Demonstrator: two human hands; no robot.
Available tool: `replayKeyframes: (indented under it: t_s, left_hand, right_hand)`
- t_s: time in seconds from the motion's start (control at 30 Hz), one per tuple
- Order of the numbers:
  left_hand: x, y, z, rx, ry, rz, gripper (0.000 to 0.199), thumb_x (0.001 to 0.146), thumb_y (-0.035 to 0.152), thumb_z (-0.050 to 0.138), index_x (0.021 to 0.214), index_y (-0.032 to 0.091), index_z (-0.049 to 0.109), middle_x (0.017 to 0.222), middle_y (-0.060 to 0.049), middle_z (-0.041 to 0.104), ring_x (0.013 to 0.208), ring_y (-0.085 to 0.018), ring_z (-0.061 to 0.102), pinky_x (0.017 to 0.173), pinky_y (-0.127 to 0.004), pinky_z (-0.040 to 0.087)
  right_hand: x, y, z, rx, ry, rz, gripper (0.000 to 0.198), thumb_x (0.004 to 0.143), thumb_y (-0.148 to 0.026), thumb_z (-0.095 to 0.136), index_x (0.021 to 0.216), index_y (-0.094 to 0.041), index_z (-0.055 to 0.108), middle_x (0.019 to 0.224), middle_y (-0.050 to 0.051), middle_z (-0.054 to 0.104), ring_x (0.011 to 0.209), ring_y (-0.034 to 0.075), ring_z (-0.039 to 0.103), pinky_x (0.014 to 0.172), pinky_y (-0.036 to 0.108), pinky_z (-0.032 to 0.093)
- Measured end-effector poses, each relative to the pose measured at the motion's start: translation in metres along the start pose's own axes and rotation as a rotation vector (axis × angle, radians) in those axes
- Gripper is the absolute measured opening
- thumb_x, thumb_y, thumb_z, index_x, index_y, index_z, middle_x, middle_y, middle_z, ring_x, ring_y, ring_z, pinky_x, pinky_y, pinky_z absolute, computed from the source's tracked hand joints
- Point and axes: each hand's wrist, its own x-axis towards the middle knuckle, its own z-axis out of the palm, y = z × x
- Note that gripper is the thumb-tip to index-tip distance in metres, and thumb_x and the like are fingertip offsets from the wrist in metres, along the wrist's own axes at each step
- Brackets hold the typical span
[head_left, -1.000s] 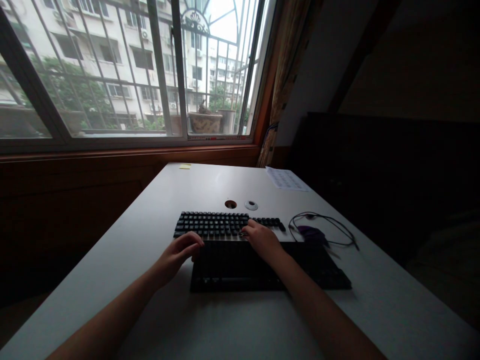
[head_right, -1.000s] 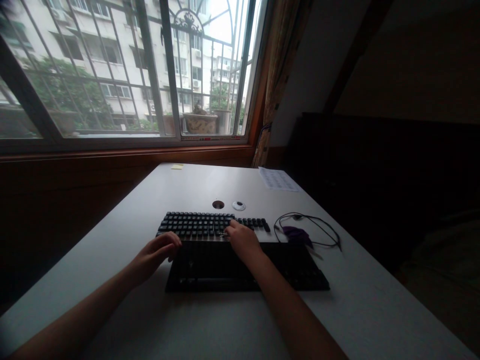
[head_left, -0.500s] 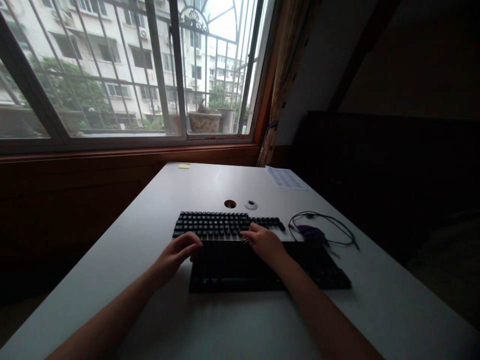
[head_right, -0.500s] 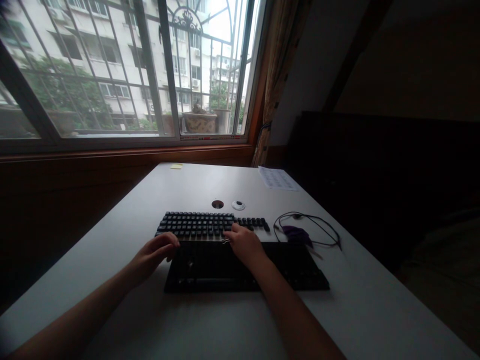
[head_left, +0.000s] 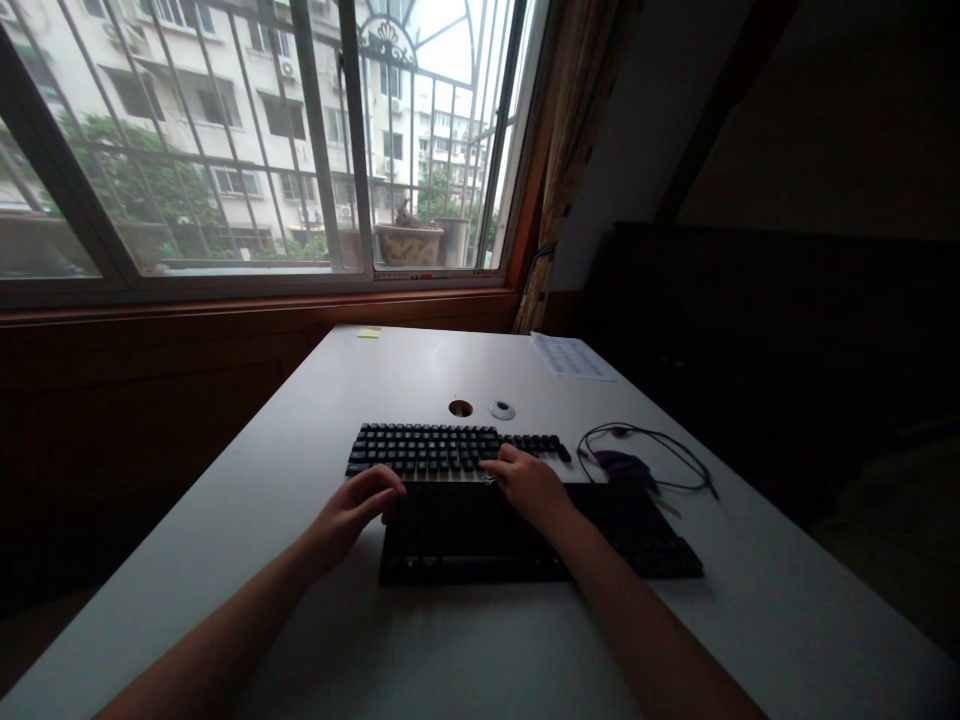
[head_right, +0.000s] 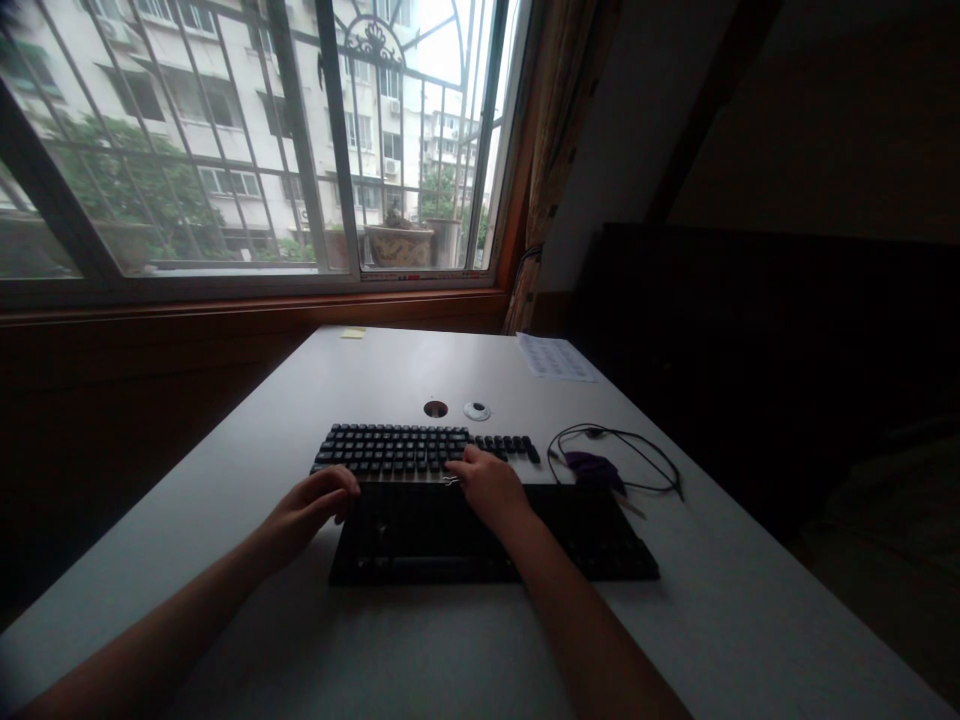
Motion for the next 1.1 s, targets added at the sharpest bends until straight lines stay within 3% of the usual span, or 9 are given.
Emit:
replayKeyframes:
  t_s: [0.2,0.33,0.47,0.57,0.67,0.73,0.8,0.9,1.1]
  left_hand:
    - [-0.002,0.000,0.001,0.016,0.021,0.037,0.017,0.092,0.033,0.062,0.095,0.016,0.063,0.085,-0.003,0.056,0.069,-0.012,0.051,0.062,-0.025,0.042]
    - [-0.007,0.011,0.007,0.102,0.154,0.156,0.009,0.090,0.025,0.066,0.092,0.017,0.062,0.082,-0.001,0.057,0.065,-0.011,0.053,0.058,-0.022,0.045]
    - [-0.015,0.036,0.010,0.164,0.406,0.567,0.022,0.082,0.011,0.073,0.098,0.022,0.062,0.084,0.000,0.061,0.066,-0.012,0.059,0.055,-0.022,0.048]
    - [-0.024,0.049,0.008,0.302,0.451,0.784,0.021,0.081,0.009,0.071,0.096,0.022,0.066,0.083,-0.002,0.064,0.069,-0.015,0.062,0.056,-0.026,0.050]
    - [-0.028,0.045,0.003,0.514,0.353,0.766,0.024,0.085,0.009,0.065,0.101,0.027,0.064,0.085,-0.003,0.066,0.073,-0.017,0.063,0.064,-0.033,0.053]
    - [-0.025,0.033,-0.003,0.732,0.210,0.803,0.025,0.083,0.009,0.067,0.101,0.027,0.064,0.082,-0.002,0.067,0.070,-0.016,0.063,0.067,-0.032,0.051]
    - [-0.018,0.020,-0.009,0.881,0.032,0.739,0.017,0.084,0.011,0.066,0.096,0.024,0.066,0.076,-0.002,0.065,0.064,-0.014,0.058,0.061,-0.028,0.046]
    - [-0.008,0.006,-0.015,0.923,-0.093,0.543,0.017,0.091,0.012,0.057,0.101,0.021,0.067,0.079,-0.004,0.063,0.063,-0.013,0.055,0.058,-0.025,0.042]
    - [-0.004,0.006,-0.011,0.889,-0.262,0.444,0.026,0.089,0.012,0.055,0.110,0.022,0.066,0.097,-0.009,0.062,0.082,-0.017,0.059,0.070,-0.028,0.049]
  right_hand:
    - [-0.001,-0.001,-0.002,-0.018,0.042,-0.001,0.031,0.094,-0.022,0.051,0.116,-0.036,0.069,0.097,0.002,0.064,0.083,0.016,0.063,0.066,0.024,0.042]
    - [-0.003,-0.002,-0.003,-0.003,0.104,-0.016,0.028,0.095,-0.023,0.051,0.115,-0.033,0.069,0.094,0.001,0.064,0.084,0.016,0.063,0.068,0.023,0.042]
    - [-0.004,-0.002,-0.003,0.028,0.166,-0.022,0.024,0.097,-0.027,0.052,0.112,-0.029,0.070,0.093,0.002,0.065,0.084,0.016,0.062,0.070,0.023,0.042]
    - [-0.004,-0.003,-0.002,0.044,0.183,-0.028,0.022,0.097,-0.028,0.052,0.109,-0.028,0.071,0.092,0.002,0.065,0.083,0.015,0.063,0.071,0.024,0.042]
    - [-0.004,-0.005,-0.001,0.045,0.181,-0.035,0.022,0.097,-0.028,0.051,0.106,-0.027,0.071,0.091,0.002,0.065,0.083,0.016,0.062,0.071,0.024,0.043]
    - [-0.005,-0.006,-0.001,0.056,0.187,-0.034,0.023,0.098,-0.030,0.049,0.102,-0.026,0.072,0.090,0.003,0.065,0.082,0.016,0.062,0.072,0.024,0.043]
    - [-0.005,-0.007,-0.003,0.099,0.203,-0.041,0.028,0.100,-0.032,0.046,0.098,-0.023,0.071,0.088,0.004,0.065,0.081,0.016,0.062,0.074,0.025,0.043]
    - [-0.006,-0.003,-0.010,0.218,0.274,-0.053,0.035,0.102,-0.035,0.039,0.093,-0.019,0.069,0.087,0.006,0.065,0.083,0.017,0.061,0.079,0.027,0.044]
    - [-0.013,0.015,-0.038,0.438,0.487,0.066,0.041,0.102,-0.042,0.033,0.085,-0.019,0.063,0.082,0.006,0.062,0.082,0.019,0.058,0.078,0.029,0.044]
